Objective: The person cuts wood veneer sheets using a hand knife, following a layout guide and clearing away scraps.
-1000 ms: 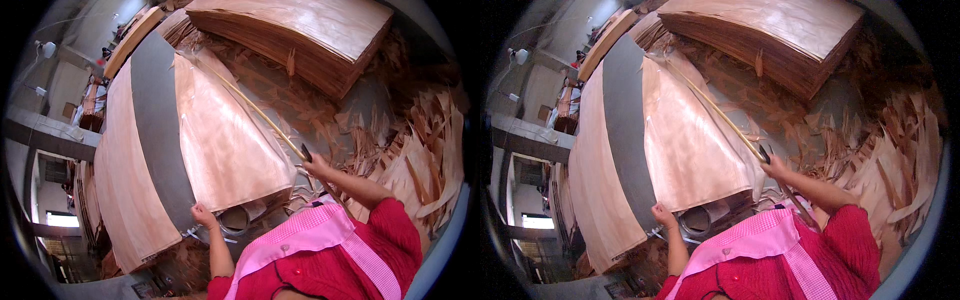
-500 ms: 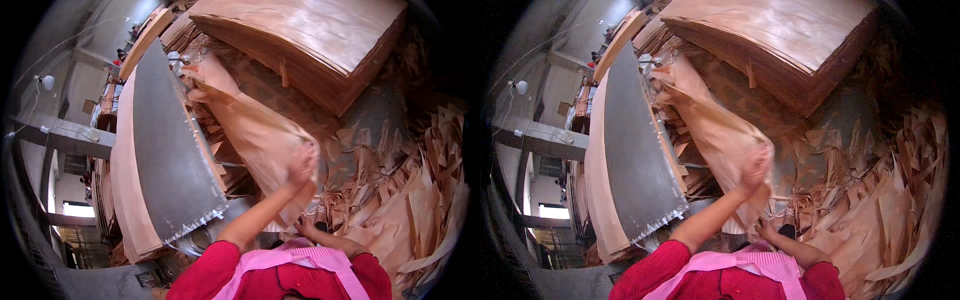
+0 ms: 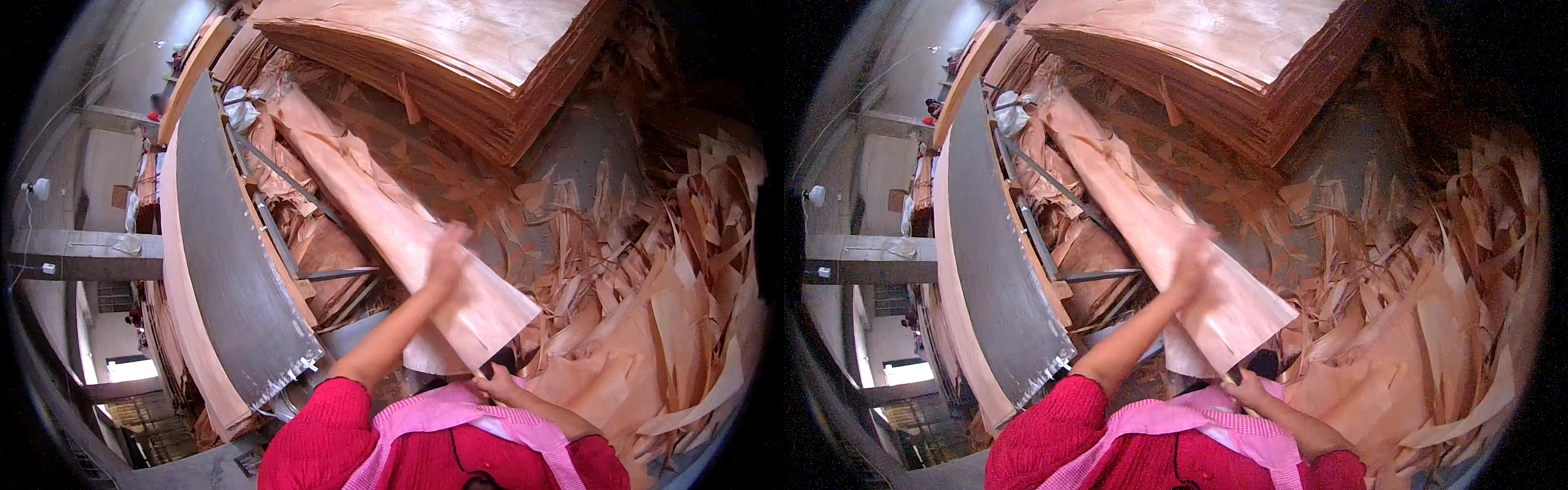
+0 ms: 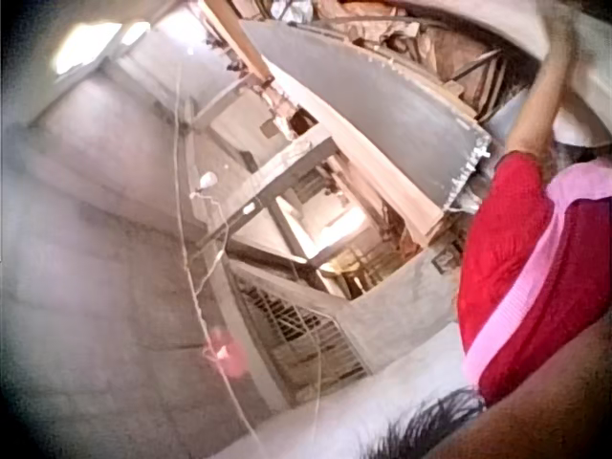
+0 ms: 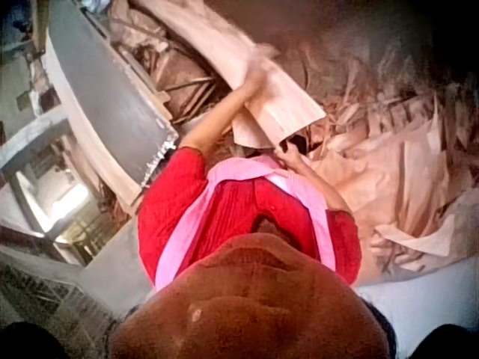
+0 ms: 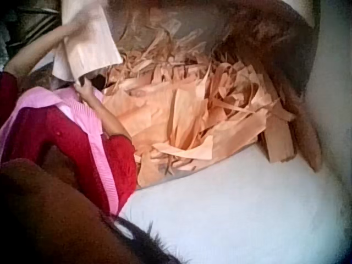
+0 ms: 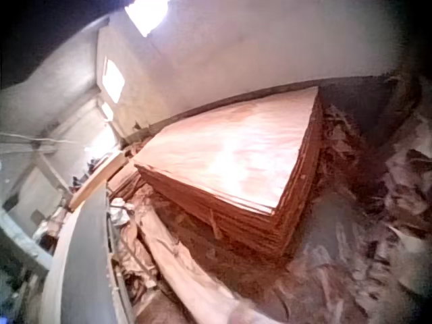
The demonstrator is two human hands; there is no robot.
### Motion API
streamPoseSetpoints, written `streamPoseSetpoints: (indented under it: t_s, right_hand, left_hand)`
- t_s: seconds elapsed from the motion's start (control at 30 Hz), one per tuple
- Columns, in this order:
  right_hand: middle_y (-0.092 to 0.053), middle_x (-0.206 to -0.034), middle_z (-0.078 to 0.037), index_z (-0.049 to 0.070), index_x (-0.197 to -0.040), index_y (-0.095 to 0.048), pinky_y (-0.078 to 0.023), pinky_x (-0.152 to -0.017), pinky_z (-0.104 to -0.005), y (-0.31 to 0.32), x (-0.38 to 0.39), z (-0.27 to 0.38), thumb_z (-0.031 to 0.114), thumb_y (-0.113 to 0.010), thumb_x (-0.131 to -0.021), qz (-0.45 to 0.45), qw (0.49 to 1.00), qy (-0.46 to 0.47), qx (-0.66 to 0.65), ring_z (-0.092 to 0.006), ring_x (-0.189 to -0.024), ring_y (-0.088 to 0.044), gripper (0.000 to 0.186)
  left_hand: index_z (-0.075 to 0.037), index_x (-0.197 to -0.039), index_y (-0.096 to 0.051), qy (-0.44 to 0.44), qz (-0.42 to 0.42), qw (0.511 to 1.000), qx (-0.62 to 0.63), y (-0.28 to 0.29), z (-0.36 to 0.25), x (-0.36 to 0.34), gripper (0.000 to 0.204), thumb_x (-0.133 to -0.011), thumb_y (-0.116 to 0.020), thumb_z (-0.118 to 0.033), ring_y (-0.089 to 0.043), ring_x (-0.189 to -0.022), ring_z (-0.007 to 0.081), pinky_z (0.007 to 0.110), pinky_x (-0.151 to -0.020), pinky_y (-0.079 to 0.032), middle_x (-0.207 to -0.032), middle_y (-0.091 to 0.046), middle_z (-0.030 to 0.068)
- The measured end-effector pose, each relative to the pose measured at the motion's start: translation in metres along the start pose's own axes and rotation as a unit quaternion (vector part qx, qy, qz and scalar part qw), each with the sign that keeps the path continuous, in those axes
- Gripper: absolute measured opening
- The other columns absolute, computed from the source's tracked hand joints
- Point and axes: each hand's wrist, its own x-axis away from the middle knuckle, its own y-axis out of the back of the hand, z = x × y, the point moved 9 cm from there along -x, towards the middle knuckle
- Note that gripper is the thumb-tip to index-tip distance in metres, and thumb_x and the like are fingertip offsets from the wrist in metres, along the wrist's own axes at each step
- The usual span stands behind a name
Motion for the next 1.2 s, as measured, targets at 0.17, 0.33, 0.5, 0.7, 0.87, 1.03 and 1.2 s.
streamPoseSetpoints:
  t_s: [0.17,0.33,0.5,0.7,0.87,1.03,1.2]
  right_hand:
    - [-0.049,-0.058,-0.001,0.002,-0.088,-0.051,-0.038,-0.042,-0.0235,-0.020,0.039,0.062,0.012,-0.061,-0.075,0.029,0.995,0.012,0.096,-0.0075,-0.047,-0.046,0.019]
    - [-0.052,-0.059,-0.002,0.003,-0.081,-0.054,-0.042,-0.047,-0.0271,-0.029,0.059,0.108,0.018,-0.064,-0.072,-0.037,0.936,0.169,0.308,-0.0102,-0.051,-0.050,0.020]
    - [-0.058,-0.077,-0.013,0.002,-0.095,-0.055,-0.047,-0.064,-0.0330,-0.049,0.100,0.125,0.016,-0.062,-0.071,-0.046,0.909,0.211,0.356,-0.0242,-0.073,-0.058,0.028]
    - [-0.058,-0.076,-0.016,0.004,-0.091,-0.058,-0.048,-0.061,-0.0353,-0.066,0.131,0.140,0.009,-0.059,-0.070,-0.035,0.867,0.289,0.405,-0.0305,-0.069,-0.059,0.022]
    - [-0.059,-0.077,-0.017,0.004,-0.095,-0.057,-0.048,-0.065,-0.0374,-0.088,0.149,0.125,0.014,-0.059,-0.073,0.002,0.861,0.249,0.444,-0.0313,-0.072,-0.059,0.023]
    - [-0.059,-0.076,-0.017,0.003,-0.099,-0.054,-0.048,-0.061,-0.0355,-0.073,0.139,0.127,0.015,-0.063,-0.073,-0.029,0.869,0.308,0.386,-0.0279,-0.068,-0.061,0.030]
    - [-0.056,-0.065,-0.007,0.001,-0.092,-0.056,-0.044,-0.050,-0.0272,-0.075,0.153,0.194,0.012,-0.063,-0.074,-0.040,0.939,0.158,0.303,-0.0152,-0.053,-0.055,0.022]
  left_hand:
    - [0.002,-0.124,-0.032,0.288,-0.266,0.918,0.065,0.087,0.126,0.090,0.057,-0.076,-0.060,-0.006,-0.043,-0.110,0.0294,0.037,-0.097,-0.031,-0.115,-0.047,0.0186]
    - [0.001,-0.116,-0.038,0.285,-0.291,0.759,0.508,0.072,0.110,0.086,0.043,-0.078,-0.056,-0.002,-0.053,-0.096,0.0251,0.036,-0.083,-0.044,-0.108,-0.051,0.0128]
    - [0.001,-0.121,-0.031,0.285,-0.300,0.773,0.481,0.125,0.060,0.094,0.053,-0.074,-0.054,0.006,-0.048,-0.102,0.0256,0.035,-0.089,-0.041,-0.113,-0.046,0.0154]
    - [0.003,-0.121,-0.039,-0.096,-0.201,0.945,-0.241,0.233,-0.026,-0.010,0.055,-0.074,-0.060,-0.015,-0.030,-0.121,0.0350,0.043,-0.101,-0.022,-0.127,-0.037,0.0222]
    - [-0.007,-0.098,-0.060,-0.064,0.091,0.905,-0.411,0.193,0.016,-0.079,0.025,-0.079,-0.055,-0.021,-0.043,-0.110,0.0323,0.047,-0.092,-0.032,-0.113,-0.053,0.0098]
    - [-0.003,-0.125,-0.038,-0.175,-0.342,0.897,-0.216,0.276,-0.069,0.000,0.053,-0.077,-0.059,-0.013,-0.022,-0.126,0.0386,0.047,-0.102,-0.019,-0.134,-0.030,0.0199]
    - [0.002,-0.134,-0.013,0.030,-0.205,0.955,0.212,0.241,-0.015,0.051,0.074,-0.085,-0.050,-0.039,-0.010,-0.131,0.0282,0.036,-0.106,-0.009,-0.141,-0.012,0.0189]
